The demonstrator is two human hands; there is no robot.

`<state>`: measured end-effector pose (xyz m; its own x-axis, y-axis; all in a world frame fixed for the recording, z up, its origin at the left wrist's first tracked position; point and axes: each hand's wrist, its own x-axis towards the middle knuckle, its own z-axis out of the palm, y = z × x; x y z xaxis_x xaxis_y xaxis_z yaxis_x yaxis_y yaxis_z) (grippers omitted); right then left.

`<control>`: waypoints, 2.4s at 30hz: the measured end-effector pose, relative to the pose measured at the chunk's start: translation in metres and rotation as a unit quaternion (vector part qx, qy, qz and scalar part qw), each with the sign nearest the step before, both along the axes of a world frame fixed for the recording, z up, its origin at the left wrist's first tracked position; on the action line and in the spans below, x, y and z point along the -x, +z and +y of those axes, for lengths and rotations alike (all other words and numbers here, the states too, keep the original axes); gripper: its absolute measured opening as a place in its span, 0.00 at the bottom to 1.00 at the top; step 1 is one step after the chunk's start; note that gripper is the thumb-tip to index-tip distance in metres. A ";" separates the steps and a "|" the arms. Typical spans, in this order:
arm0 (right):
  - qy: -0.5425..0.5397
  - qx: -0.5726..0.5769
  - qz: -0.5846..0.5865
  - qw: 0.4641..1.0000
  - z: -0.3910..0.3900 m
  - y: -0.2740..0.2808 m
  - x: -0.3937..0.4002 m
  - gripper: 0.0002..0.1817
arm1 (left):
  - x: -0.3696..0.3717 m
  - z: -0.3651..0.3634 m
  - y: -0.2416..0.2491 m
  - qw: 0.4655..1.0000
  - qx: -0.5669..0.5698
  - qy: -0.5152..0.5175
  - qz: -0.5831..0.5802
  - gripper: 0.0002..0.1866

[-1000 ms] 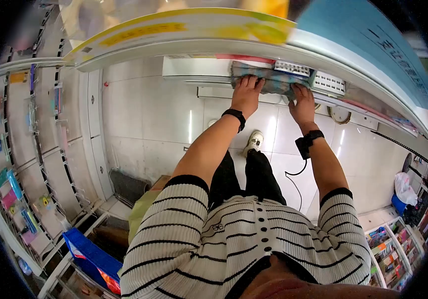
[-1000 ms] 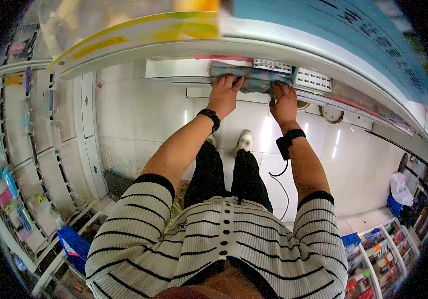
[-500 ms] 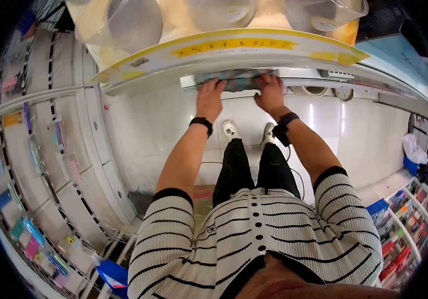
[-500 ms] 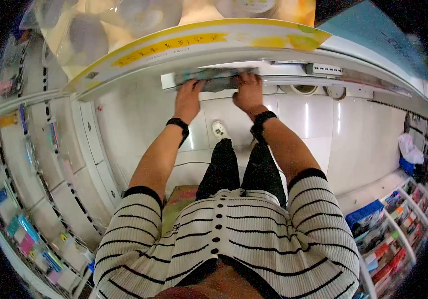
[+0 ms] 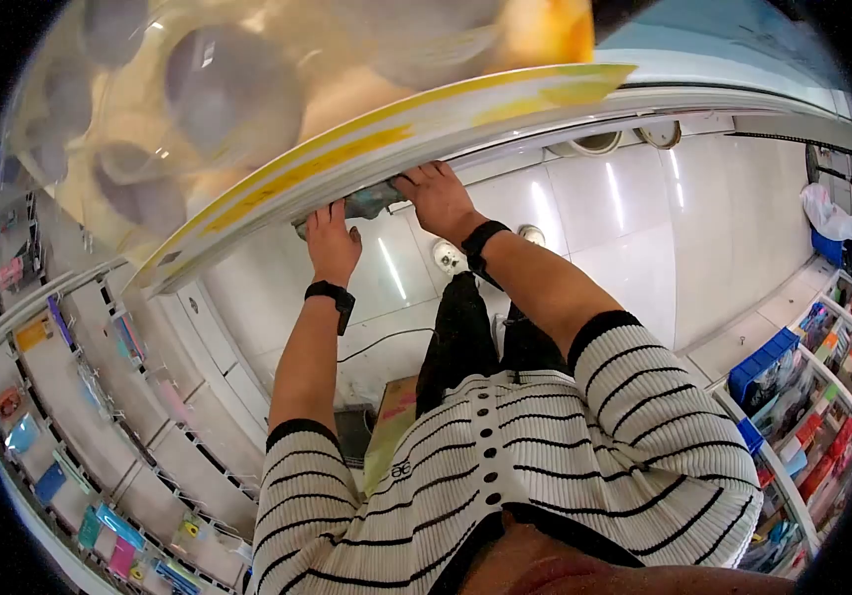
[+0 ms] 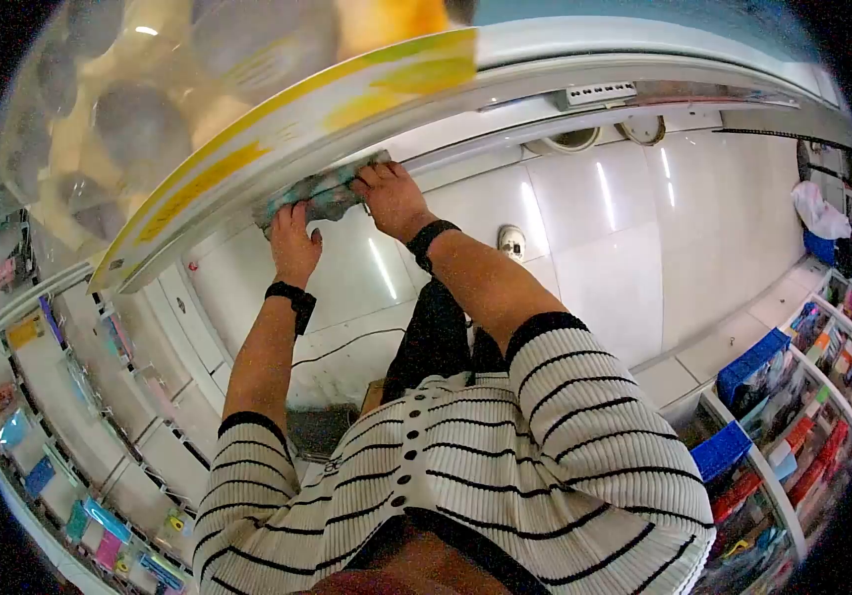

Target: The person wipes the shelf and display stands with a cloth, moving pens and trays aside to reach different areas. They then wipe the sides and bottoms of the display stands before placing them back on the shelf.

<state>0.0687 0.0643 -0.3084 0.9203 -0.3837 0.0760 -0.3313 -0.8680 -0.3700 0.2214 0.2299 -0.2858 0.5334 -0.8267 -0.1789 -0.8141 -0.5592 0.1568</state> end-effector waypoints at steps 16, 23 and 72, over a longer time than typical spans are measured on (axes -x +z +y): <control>-0.080 0.024 0.006 0.996 -0.140 -0.011 0.143 0.21 | 0.127 -0.139 -0.011 0.994 0.027 -0.100 0.044 0.41; -0.153 0.098 0.063 0.981 -0.188 -0.013 0.178 0.25 | 0.196 -0.216 -0.002 0.994 0.011 -0.078 0.076 0.43; -0.145 0.067 0.330 0.930 -0.084 0.022 0.079 0.33 | 0.099 -0.110 -0.005 0.986 0.033 -0.053 0.153 0.42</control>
<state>-0.0104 -0.0194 -0.2866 0.6434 -0.6504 -0.4036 -0.6748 -0.7309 0.1020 0.1221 0.1194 -0.2913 0.3730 -0.8899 -0.2625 -0.7756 -0.4543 0.4381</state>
